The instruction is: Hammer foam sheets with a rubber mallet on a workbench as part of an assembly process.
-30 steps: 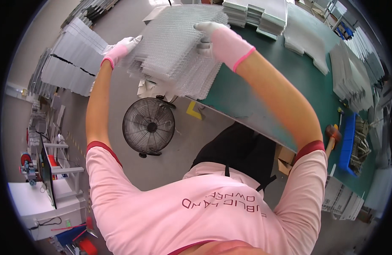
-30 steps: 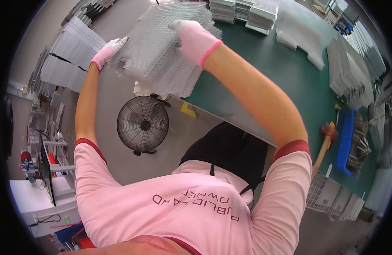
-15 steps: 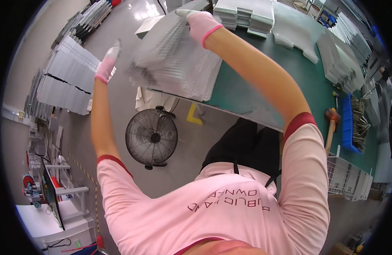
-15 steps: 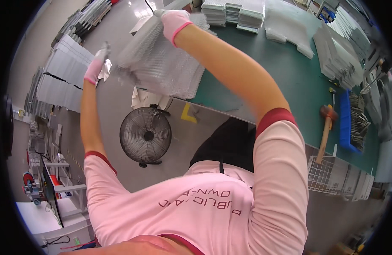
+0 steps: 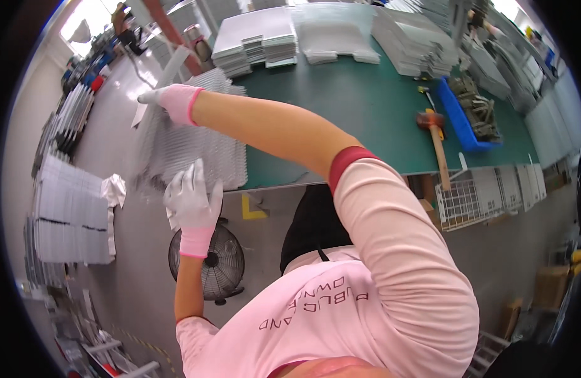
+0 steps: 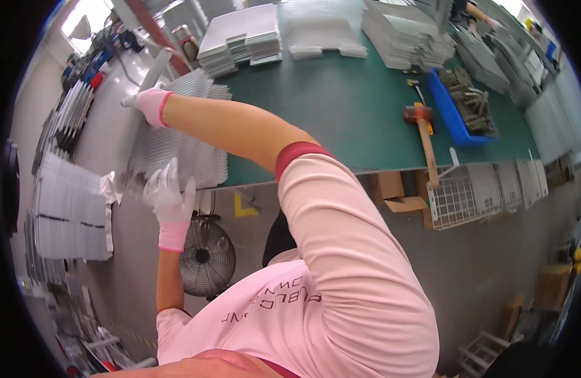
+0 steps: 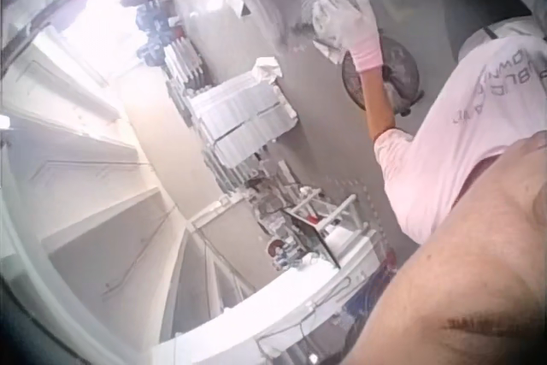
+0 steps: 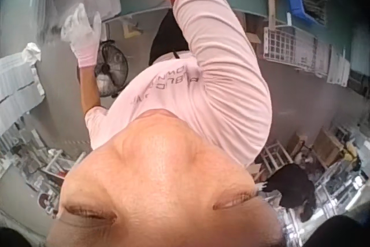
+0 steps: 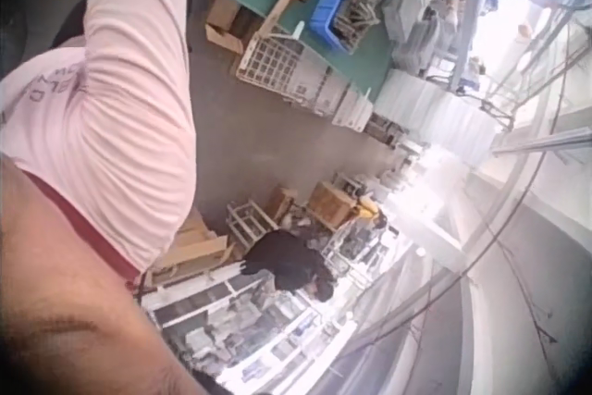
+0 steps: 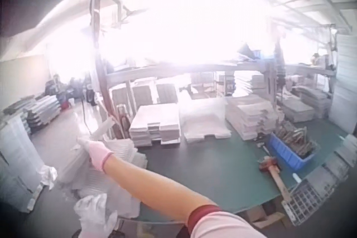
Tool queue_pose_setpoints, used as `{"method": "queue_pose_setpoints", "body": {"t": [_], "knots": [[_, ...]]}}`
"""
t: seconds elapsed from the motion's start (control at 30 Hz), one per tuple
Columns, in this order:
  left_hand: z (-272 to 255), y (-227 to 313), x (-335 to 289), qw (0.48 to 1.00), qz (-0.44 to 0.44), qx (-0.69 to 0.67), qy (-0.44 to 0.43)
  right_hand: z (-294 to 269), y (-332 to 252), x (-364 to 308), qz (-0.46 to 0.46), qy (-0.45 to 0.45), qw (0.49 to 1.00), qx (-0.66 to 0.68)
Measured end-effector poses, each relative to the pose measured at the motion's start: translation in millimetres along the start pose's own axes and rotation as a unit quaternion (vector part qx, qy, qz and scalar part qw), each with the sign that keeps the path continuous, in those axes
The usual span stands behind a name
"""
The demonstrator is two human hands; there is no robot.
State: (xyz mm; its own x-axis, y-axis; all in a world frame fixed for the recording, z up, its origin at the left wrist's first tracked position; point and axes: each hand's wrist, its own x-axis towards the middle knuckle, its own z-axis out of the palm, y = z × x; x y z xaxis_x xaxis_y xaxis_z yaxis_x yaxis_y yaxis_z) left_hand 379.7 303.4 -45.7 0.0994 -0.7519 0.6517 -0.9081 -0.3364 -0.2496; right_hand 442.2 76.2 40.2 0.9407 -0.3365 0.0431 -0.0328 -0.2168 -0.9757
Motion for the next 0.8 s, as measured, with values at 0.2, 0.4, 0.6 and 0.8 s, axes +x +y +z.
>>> {"method": "queue_pose_setpoints", "body": {"t": [0.2, 0.4, 0.6, 0.8], "knots": [[-31, -11, -12, 0.994, -0.001, -0.065, 0.085, 10, -3, -2, -0.282, -0.003, 0.91, -0.302], [-4, -83, 36, 0.971, -0.09, -0.223, 0.002, 0, 15, 18, -0.295, 0.126, 0.92, -0.225], [110, -167, 105, 0.968, -0.13, -0.159, -0.146, 5, 4, 31, -0.328, 0.127, 0.936, -0.021], [129, -175, 143, 0.903, -0.146, -0.016, -0.405, -38, -63, 26, -0.258, 0.004, 0.869, 0.422]]}}
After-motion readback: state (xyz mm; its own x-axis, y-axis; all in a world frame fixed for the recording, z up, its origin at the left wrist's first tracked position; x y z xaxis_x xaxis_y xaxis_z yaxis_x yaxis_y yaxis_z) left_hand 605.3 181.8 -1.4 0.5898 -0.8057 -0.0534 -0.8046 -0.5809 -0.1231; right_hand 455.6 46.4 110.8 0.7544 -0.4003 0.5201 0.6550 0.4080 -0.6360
